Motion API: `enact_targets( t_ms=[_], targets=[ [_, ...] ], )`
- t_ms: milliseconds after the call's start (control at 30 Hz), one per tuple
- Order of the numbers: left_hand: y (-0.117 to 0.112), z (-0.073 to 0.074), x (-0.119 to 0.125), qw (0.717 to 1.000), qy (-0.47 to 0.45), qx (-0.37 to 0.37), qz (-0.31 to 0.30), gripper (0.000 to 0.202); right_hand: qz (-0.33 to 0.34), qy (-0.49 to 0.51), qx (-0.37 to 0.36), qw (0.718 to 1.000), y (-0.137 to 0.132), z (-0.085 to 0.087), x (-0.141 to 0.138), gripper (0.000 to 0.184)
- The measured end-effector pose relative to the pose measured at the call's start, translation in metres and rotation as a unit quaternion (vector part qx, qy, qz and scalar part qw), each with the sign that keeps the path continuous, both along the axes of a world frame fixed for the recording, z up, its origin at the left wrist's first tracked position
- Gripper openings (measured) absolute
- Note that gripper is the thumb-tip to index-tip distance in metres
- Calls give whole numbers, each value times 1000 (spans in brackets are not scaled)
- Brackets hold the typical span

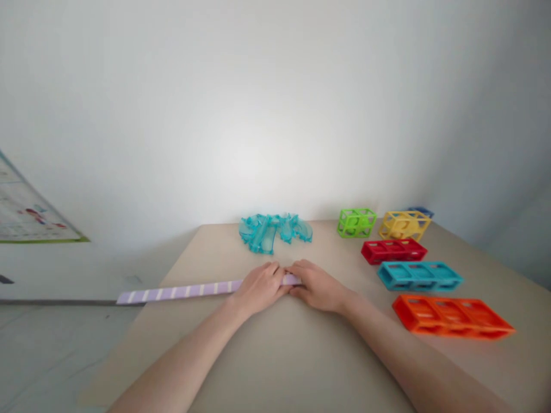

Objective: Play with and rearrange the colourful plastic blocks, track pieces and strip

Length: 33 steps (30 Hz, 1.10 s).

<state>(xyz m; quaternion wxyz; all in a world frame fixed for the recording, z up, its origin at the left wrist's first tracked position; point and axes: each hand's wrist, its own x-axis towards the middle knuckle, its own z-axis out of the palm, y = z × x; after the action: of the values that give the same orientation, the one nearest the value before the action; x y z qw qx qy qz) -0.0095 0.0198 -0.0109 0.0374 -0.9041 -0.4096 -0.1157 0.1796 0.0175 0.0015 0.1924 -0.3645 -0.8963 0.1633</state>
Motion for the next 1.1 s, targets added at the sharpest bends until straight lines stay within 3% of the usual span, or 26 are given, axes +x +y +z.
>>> enact_targets(
  t_ms=[100,267,400,500,600,767,833,933,1033,1100],
  targets=[
    [-2,-6,-9,999,-18,29,24,31,-49,-89,23,995,6,1,7,19],
    [5,-3,-43,997,-59,0,39,31,-201,-201,46,958,14,8,33,24],
    [10,0,-54,996,-81,-40,-2,19,-144,-138,61,978,9,6,33,44],
    [11,0,-51,994,-93,-51,-19,17,-93,-87,48,991,5,-1,11,33],
    [12,-1,-50,994,-99,-55,-5,16,-99,-87,44,990,8,-9,-8,21],
    [17,0,-60,993,-98,-58,33,17,-123,-101,72,985,17,-18,-7,20],
    [18,3,-61,994,-96,-23,46,17,-132,-92,100,982,17,-19,-3,21],
    [17,10,-55,981,-136,103,91,24,-168,-55,173,969,21,-13,2,22],
    [17,16,-46,932,-220,224,181,39,-231,-17,237,943,42,6,6,25],
    [20,17,-42,907,-258,257,214,46,-255,-18,252,933,70,23,9,28]
  ],
)
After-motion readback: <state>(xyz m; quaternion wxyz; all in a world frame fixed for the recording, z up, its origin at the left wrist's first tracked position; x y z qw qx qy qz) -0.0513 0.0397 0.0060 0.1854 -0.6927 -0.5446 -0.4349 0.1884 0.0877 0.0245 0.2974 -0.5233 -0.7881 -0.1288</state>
